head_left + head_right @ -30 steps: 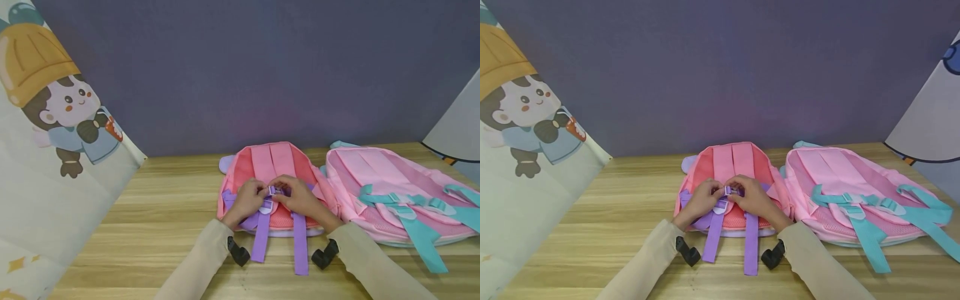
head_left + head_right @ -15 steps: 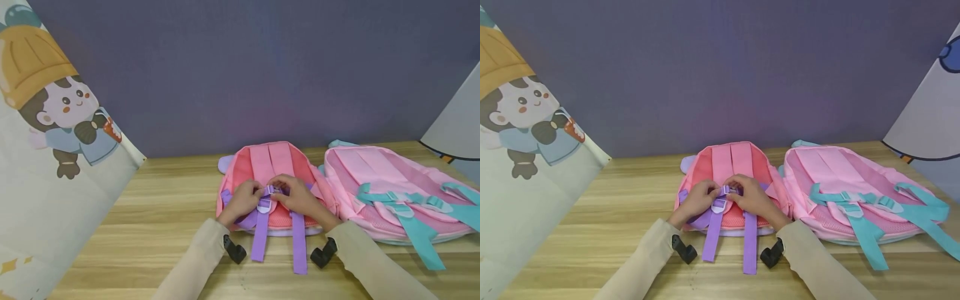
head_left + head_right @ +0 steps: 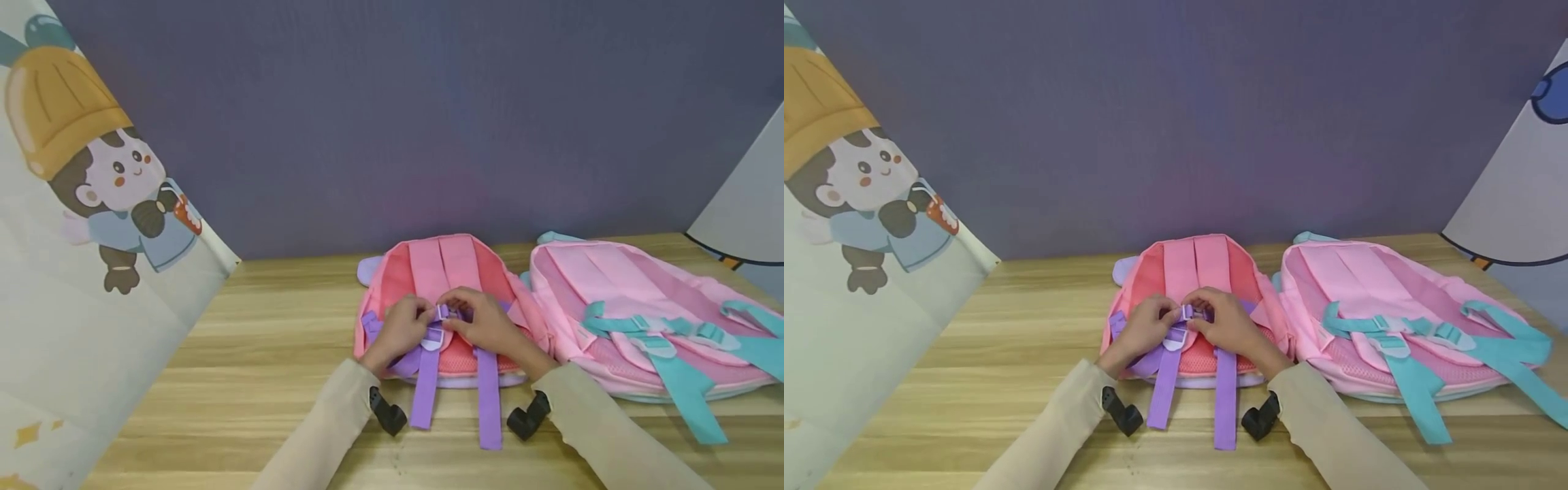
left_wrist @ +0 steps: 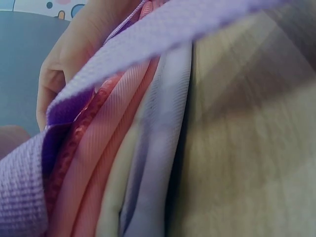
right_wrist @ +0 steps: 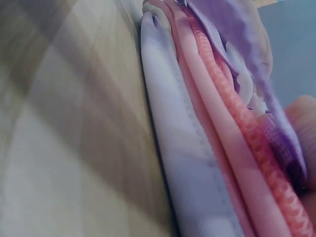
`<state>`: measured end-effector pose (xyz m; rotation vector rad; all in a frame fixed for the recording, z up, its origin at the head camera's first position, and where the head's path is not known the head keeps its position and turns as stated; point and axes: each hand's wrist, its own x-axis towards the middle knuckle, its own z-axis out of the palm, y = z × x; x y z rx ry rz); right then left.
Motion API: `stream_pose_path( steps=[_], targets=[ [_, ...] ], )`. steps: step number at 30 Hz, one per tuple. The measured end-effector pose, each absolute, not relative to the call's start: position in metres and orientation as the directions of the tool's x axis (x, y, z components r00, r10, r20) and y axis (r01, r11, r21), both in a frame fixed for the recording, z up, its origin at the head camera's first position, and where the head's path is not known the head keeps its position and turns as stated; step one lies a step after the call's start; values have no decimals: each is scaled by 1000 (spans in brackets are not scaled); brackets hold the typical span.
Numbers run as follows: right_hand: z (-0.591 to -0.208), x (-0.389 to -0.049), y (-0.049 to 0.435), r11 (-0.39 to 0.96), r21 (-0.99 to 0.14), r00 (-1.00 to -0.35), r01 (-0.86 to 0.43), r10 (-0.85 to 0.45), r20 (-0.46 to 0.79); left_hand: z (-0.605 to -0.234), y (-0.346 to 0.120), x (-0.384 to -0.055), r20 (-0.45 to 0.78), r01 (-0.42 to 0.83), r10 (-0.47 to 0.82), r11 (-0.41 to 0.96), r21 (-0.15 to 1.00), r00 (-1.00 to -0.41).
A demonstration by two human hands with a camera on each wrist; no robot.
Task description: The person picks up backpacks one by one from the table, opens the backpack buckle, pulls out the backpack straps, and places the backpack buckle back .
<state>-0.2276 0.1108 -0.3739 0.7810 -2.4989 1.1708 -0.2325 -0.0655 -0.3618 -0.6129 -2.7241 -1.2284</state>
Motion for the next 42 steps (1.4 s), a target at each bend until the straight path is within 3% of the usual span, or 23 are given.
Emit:
stream_pose_path(
  steps=[25, 42],
  targets=[
    [-374, -226, 110, 508, -638, -815, -579, -346, 464, -352, -81, -238, 178, 404, 418, 553, 729, -891],
    [-373, -226, 110, 514, -644, -824, -567, -347, 449, -357, -73, -237, 229, 420, 369, 609, 672, -901]
  ],
)
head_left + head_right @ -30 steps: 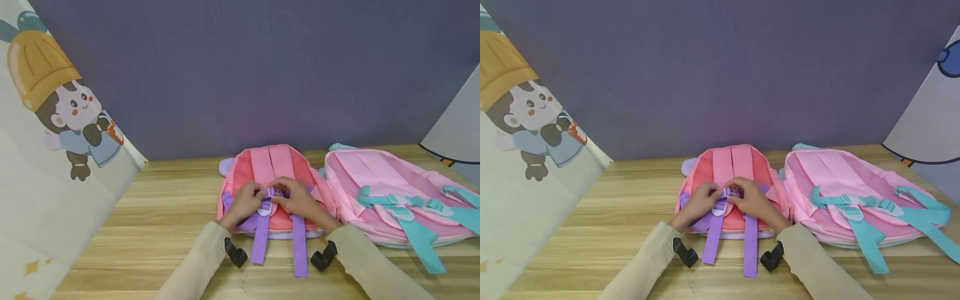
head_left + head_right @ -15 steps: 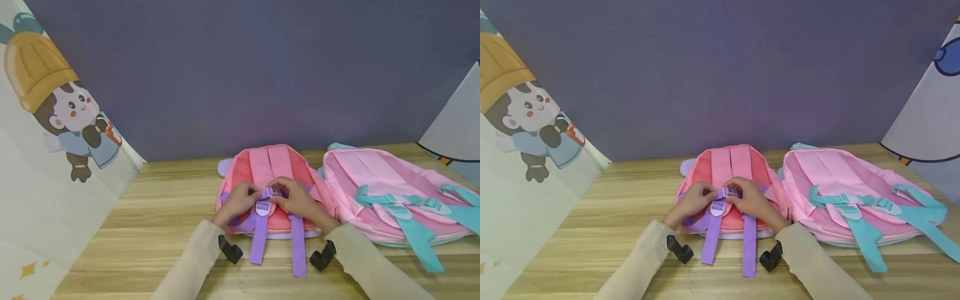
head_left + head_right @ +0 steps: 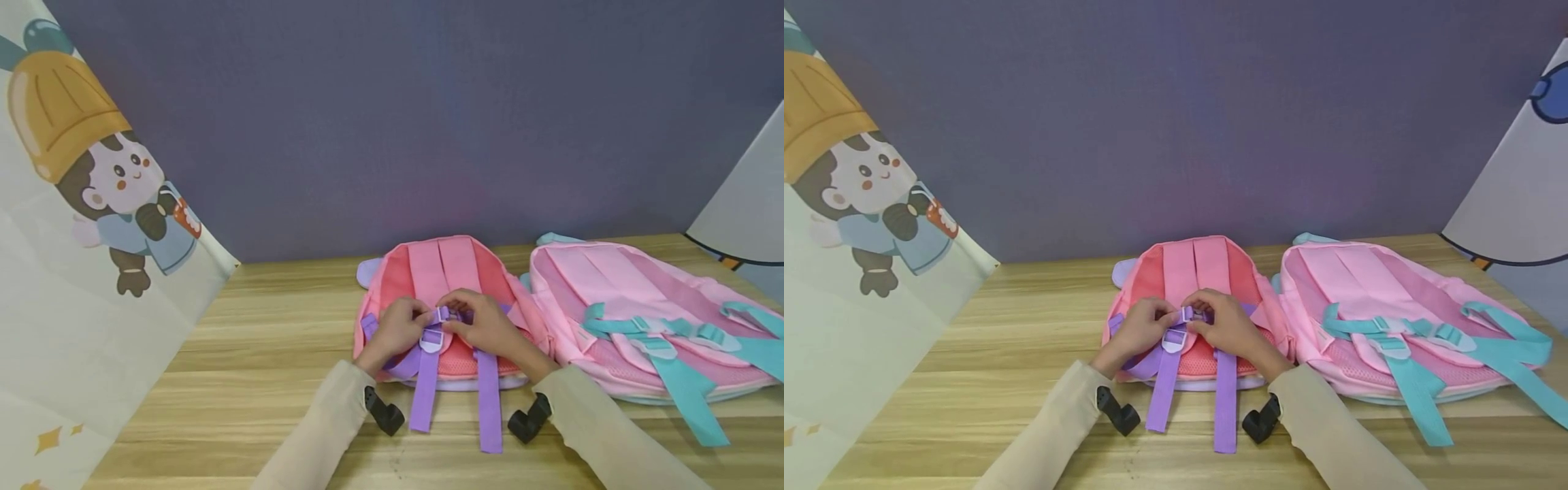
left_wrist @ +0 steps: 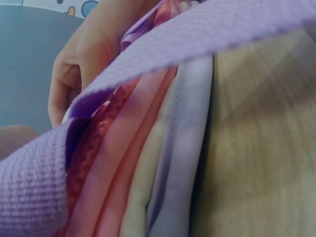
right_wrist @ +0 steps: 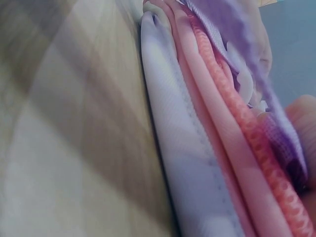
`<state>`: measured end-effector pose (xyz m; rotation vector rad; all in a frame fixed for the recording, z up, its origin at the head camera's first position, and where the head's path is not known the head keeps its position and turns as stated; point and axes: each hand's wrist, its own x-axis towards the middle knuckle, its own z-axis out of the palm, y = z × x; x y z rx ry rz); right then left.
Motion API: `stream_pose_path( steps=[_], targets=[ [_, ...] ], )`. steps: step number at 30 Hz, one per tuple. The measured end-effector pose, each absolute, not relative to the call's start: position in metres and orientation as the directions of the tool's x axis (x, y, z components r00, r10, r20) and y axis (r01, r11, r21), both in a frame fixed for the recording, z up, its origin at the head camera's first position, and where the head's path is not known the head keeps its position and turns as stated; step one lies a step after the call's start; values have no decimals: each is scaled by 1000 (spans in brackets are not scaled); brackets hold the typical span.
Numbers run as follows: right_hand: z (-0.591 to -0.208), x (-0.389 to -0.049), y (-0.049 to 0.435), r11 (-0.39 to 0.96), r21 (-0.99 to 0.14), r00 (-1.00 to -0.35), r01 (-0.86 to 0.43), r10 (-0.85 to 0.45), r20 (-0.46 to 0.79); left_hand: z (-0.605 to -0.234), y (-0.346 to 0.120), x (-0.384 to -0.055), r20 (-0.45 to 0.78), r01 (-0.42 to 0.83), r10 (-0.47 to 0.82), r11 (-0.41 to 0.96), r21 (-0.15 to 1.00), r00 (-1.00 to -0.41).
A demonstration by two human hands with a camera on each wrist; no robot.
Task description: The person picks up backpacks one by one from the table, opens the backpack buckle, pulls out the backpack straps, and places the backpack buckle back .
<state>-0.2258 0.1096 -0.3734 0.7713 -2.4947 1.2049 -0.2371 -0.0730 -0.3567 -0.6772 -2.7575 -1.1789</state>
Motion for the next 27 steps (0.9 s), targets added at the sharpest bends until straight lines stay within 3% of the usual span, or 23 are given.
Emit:
stream_pose_path(
  steps=[17, 27],
  targets=[
    [-373, -226, 110, 516, -647, -827, -562, -336, 450, -356, -67, -235, 206, 379, 339, 598, 706, -918],
    [-373, -226, 110, 502, -668, -835, -550, -316, 450, -354, -75, -238, 187, 410, 406, 580, 704, -895]
  ],
)
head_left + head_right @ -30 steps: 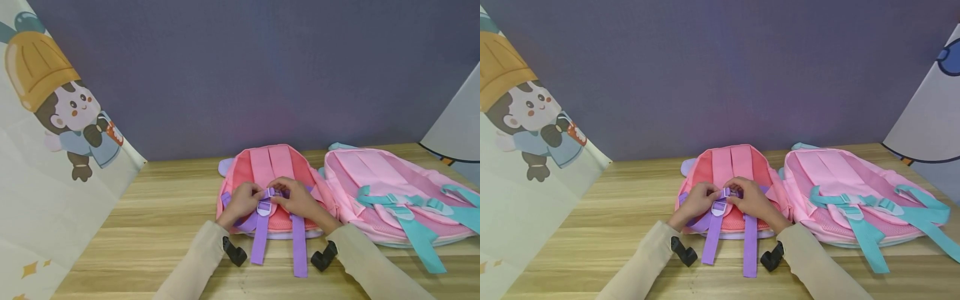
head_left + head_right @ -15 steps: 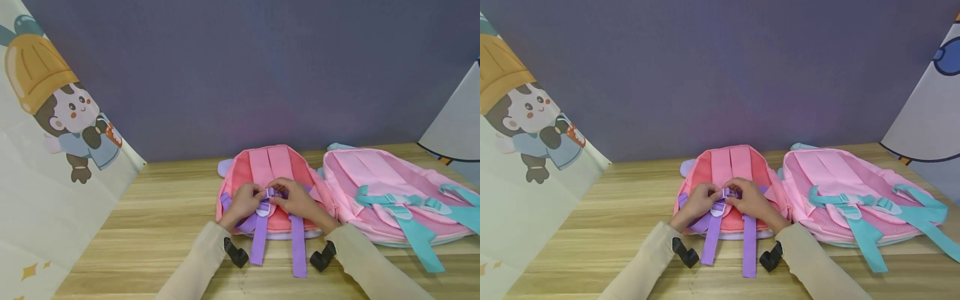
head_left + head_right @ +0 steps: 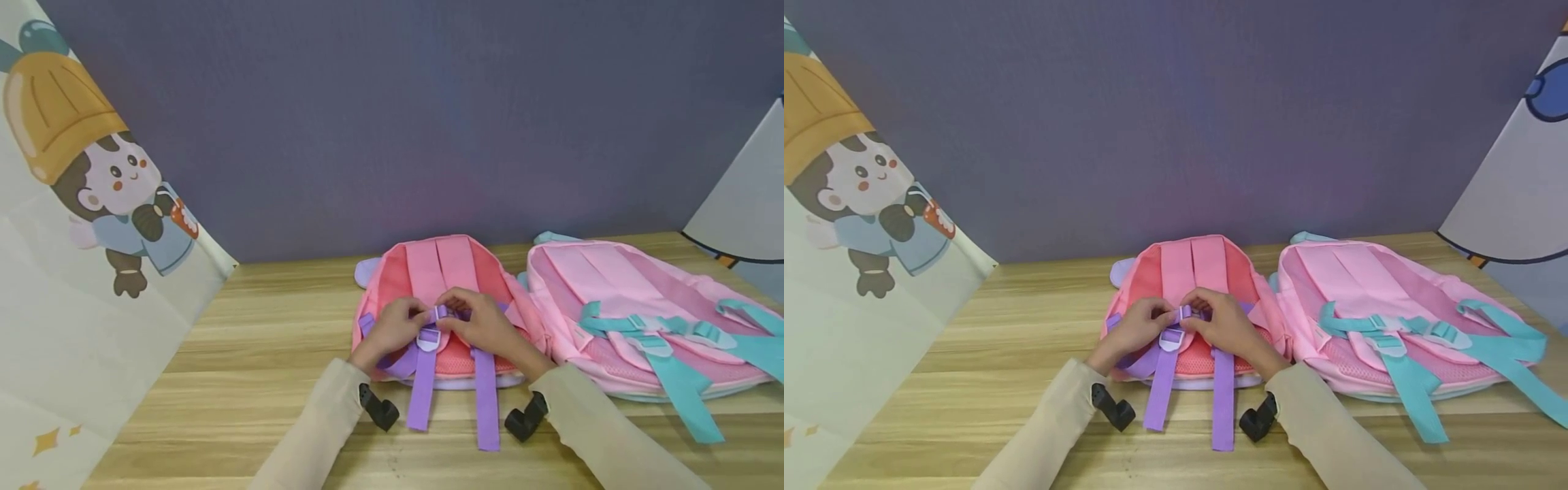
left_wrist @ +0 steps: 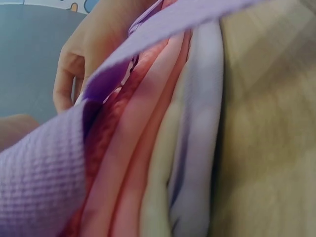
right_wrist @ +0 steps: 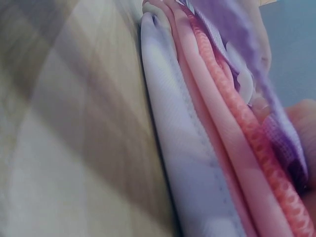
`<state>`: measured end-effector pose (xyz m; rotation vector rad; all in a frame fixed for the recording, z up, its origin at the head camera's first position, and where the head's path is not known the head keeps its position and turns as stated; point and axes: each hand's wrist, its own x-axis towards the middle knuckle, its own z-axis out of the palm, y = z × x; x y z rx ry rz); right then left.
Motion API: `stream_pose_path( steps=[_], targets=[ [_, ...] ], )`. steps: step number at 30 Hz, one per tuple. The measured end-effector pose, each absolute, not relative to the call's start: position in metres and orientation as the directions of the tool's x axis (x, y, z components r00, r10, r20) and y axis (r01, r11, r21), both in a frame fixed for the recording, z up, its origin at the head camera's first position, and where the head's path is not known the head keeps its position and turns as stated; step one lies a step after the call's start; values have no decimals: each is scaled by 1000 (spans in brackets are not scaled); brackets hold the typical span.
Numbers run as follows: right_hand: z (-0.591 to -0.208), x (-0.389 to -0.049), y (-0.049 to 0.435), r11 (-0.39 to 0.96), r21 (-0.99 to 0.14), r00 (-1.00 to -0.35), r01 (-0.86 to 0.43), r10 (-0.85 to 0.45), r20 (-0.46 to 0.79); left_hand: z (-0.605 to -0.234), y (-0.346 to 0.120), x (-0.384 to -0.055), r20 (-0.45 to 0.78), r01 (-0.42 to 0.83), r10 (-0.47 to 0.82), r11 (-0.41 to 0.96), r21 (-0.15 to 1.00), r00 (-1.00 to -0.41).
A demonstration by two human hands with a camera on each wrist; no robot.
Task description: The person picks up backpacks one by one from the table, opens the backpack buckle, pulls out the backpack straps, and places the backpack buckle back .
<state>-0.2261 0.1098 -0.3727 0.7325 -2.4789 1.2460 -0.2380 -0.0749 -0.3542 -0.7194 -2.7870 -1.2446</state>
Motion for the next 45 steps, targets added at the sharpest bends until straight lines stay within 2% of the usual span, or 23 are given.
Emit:
stream_pose_path(
  steps=[7, 29, 45],
  targets=[
    [-373, -229, 109, 468, -676, -823, -568, -326, 465, -351, -80, -240, 167, 411, 433, 566, 715, -886],
    [-372, -228, 110, 503, -673, -840, -542, -329, 431, -355, -72, -239, 200, 406, 387, 580, 706, -900],
    [-374, -227, 111, 469, -670, -818, -575, -337, 467, -356, -69, -237, 193, 385, 369, 569, 727, -909]
  ],
)
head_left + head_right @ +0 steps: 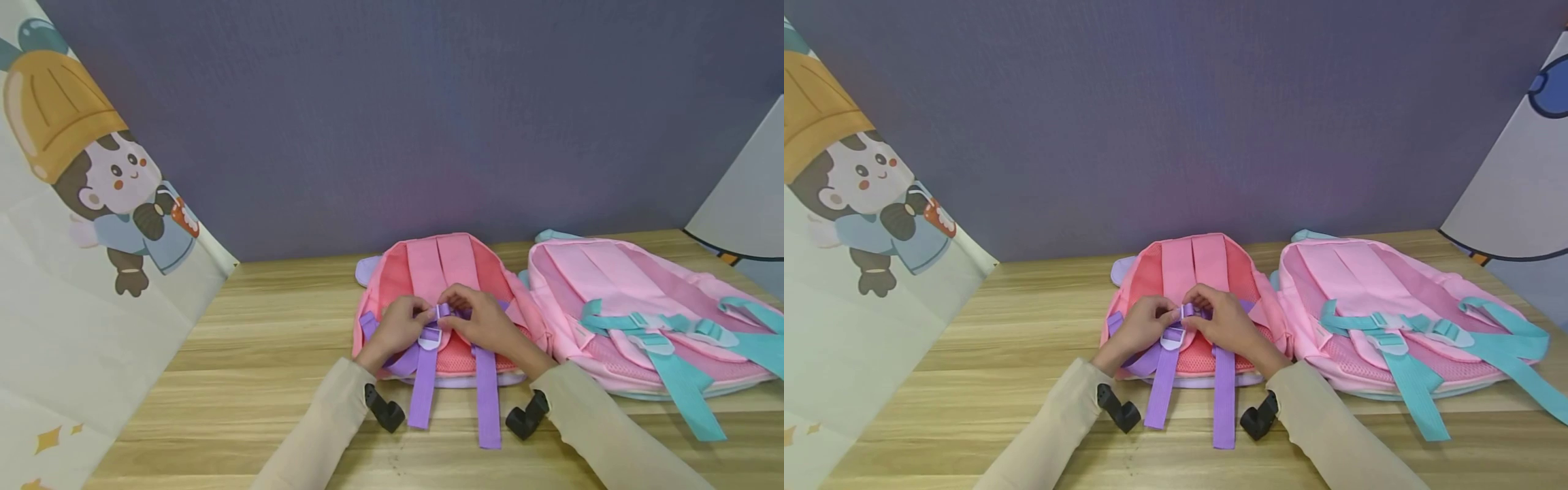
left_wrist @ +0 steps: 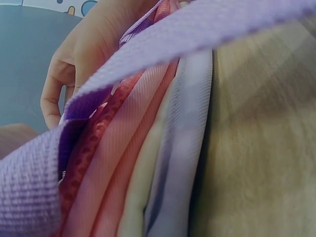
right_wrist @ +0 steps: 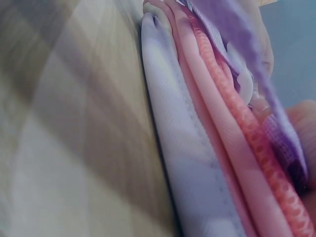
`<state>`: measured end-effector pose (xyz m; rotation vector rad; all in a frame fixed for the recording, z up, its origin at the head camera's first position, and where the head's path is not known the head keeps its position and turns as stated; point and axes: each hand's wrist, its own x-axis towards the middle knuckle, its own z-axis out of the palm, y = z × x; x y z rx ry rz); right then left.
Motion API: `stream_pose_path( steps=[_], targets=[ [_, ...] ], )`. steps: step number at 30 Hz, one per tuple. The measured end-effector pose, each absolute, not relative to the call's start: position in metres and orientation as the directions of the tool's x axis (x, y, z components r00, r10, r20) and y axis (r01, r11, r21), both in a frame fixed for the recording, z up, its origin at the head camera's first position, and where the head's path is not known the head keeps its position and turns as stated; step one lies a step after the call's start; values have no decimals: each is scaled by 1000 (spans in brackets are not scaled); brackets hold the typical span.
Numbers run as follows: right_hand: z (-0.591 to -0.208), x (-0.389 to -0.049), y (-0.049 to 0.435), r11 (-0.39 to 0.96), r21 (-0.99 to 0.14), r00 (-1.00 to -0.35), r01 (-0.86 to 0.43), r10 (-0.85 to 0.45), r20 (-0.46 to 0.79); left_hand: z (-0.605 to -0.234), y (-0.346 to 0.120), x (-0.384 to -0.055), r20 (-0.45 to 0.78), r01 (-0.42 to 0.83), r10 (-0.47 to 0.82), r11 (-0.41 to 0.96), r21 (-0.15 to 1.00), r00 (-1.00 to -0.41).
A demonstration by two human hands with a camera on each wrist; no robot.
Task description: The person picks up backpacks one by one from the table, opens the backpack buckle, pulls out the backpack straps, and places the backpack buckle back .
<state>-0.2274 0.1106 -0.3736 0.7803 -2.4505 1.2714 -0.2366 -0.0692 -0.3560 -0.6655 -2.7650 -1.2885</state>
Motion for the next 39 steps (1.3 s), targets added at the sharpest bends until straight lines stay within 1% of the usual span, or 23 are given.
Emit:
stream_pose_path(
  steps=[8, 13, 17, 25, 31, 39],
  targets=[
    [-373, -228, 109, 447, -690, -822, -570, -326, 468, -355, -73, -238, 180, 387, 392, 549, 741, -902],
    [-374, -229, 110, 442, -679, -810, -586, -335, 480, -351, -78, -239, 159, 378, 404, 548, 746, -901],
    [-374, -229, 110, 448, -671, -806, -591, -338, 485, -352, -78, -239, 166, 383, 399, 561, 733, -902],
    [-374, -228, 110, 462, -682, -823, -568, -335, 459, -355, -73, -239, 180, 382, 374, 584, 716, -910],
    [-373, -227, 110, 491, -670, -831, -557, -335, 445, -355, -71, -239, 183, 375, 364, 578, 724, -913],
    [-373, -227, 111, 457, -678, -817, -576, -341, 465, -357, -71, -238, 202, 390, 370, 557, 734, -907]
  ],
)
